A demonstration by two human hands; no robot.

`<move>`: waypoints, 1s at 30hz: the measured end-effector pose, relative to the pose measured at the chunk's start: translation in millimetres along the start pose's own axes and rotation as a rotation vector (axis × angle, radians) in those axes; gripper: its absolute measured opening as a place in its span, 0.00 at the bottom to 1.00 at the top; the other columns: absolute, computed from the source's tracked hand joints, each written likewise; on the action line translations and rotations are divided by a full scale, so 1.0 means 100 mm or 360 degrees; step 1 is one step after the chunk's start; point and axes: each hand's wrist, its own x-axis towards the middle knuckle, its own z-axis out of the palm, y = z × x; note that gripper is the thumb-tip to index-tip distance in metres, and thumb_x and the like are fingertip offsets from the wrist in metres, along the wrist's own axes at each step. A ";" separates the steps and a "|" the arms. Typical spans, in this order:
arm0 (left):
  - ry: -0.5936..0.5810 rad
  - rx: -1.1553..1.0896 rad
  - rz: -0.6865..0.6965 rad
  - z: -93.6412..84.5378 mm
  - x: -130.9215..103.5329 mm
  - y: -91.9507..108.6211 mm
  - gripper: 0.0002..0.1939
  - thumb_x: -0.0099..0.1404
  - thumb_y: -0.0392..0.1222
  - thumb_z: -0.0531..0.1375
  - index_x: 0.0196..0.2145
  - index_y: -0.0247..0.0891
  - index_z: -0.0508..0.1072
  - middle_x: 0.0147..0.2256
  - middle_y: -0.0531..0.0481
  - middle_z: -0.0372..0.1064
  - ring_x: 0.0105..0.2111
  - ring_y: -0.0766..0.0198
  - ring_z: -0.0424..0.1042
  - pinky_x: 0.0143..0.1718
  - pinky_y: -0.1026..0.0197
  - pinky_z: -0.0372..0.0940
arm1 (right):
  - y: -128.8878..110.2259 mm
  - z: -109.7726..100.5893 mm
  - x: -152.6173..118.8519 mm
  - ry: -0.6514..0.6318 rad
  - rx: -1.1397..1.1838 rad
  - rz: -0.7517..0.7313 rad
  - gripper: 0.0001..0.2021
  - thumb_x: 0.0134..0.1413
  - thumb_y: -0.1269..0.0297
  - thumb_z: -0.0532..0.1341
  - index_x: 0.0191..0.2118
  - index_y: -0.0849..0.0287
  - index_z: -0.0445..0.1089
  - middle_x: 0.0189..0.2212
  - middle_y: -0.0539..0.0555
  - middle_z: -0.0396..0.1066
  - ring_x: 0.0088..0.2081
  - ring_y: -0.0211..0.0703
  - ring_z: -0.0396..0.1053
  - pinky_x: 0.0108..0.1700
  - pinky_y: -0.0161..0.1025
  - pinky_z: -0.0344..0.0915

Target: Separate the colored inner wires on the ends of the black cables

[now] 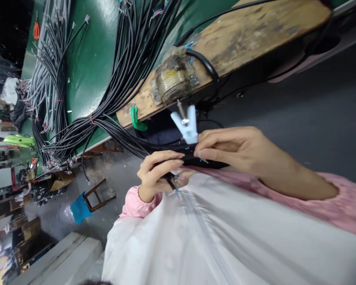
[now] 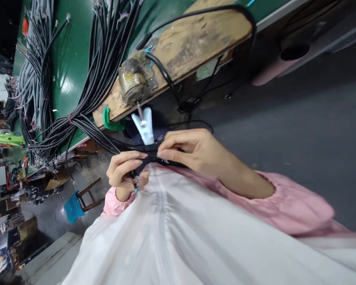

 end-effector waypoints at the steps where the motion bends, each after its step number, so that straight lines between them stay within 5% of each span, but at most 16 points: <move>1: -0.0050 -0.0036 0.0009 -0.04 0.01 -0.01 0.09 0.70 0.47 0.64 0.43 0.40 0.77 0.27 0.54 0.77 0.22 0.67 0.76 0.23 0.66 0.71 | 0.06 -0.03 0.01 0.0035 -0.0123 -0.0084 0.26 0.48 0.36 0.70 0.21 0.56 0.74 0.21 0.53 0.72 0.23 0.38 0.67 0.25 0.37 0.63; 4: -0.0406 -0.0131 0.0013 -0.13 0.03 -0.07 0.14 0.71 0.55 0.63 0.41 0.41 0.78 0.17 0.61 0.67 0.12 0.73 0.62 0.15 0.68 0.58 | 0.25 -0.04 0.02 0.0051 -0.0510 -0.0327 0.22 0.56 0.43 0.68 0.21 0.54 0.75 0.17 0.51 0.71 0.18 0.37 0.63 0.22 0.39 0.57; 8: -0.0709 0.0038 -0.0146 -0.17 0.07 -0.12 0.16 0.71 0.53 0.63 0.45 0.38 0.77 0.28 0.52 0.78 0.23 0.70 0.74 0.25 0.67 0.68 | 0.34 0.09 -0.04 0.0185 -0.0784 -0.0572 0.13 0.62 0.59 0.64 0.26 0.52 0.77 0.23 0.53 0.78 0.25 0.42 0.72 0.27 0.40 0.63; 13: -0.0411 0.0063 -0.0147 -0.14 0.09 -0.02 0.09 0.74 0.42 0.60 0.38 0.36 0.77 0.31 0.50 0.79 0.30 0.69 0.78 0.30 0.68 0.71 | 0.14 0.22 -0.10 0.0604 -0.0611 -0.0752 0.07 0.59 0.64 0.67 0.29 0.50 0.78 0.26 0.52 0.79 0.25 0.42 0.72 0.27 0.40 0.68; 17: -0.0312 0.0087 -0.0260 -0.11 0.06 0.06 0.09 0.73 0.41 0.62 0.35 0.36 0.78 0.27 0.51 0.77 0.25 0.71 0.74 0.25 0.69 0.67 | 0.01 0.19 -0.12 0.0532 -0.0435 -0.0736 0.06 0.58 0.66 0.68 0.31 0.49 0.80 0.28 0.53 0.81 0.29 0.44 0.76 0.31 0.41 0.73; 23: -0.0280 0.0148 -0.0311 -0.09 0.05 0.09 0.09 0.71 0.42 0.64 0.34 0.37 0.79 0.25 0.53 0.76 0.22 0.71 0.72 0.23 0.68 0.64 | -0.03 0.24 -0.12 0.0238 0.0033 -0.0384 0.13 0.56 0.46 0.70 0.37 0.49 0.83 0.33 0.55 0.79 0.29 0.39 0.74 0.29 0.37 0.73; 30: -0.0178 0.0200 -0.0295 -0.03 0.07 0.11 0.11 0.69 0.44 0.67 0.31 0.36 0.77 0.23 0.56 0.74 0.18 0.75 0.64 0.19 0.69 0.58 | 0.02 0.37 -0.13 0.0449 0.0188 -0.0196 0.09 0.51 0.53 0.74 0.30 0.52 0.82 0.31 0.54 0.80 0.34 0.42 0.78 0.35 0.37 0.76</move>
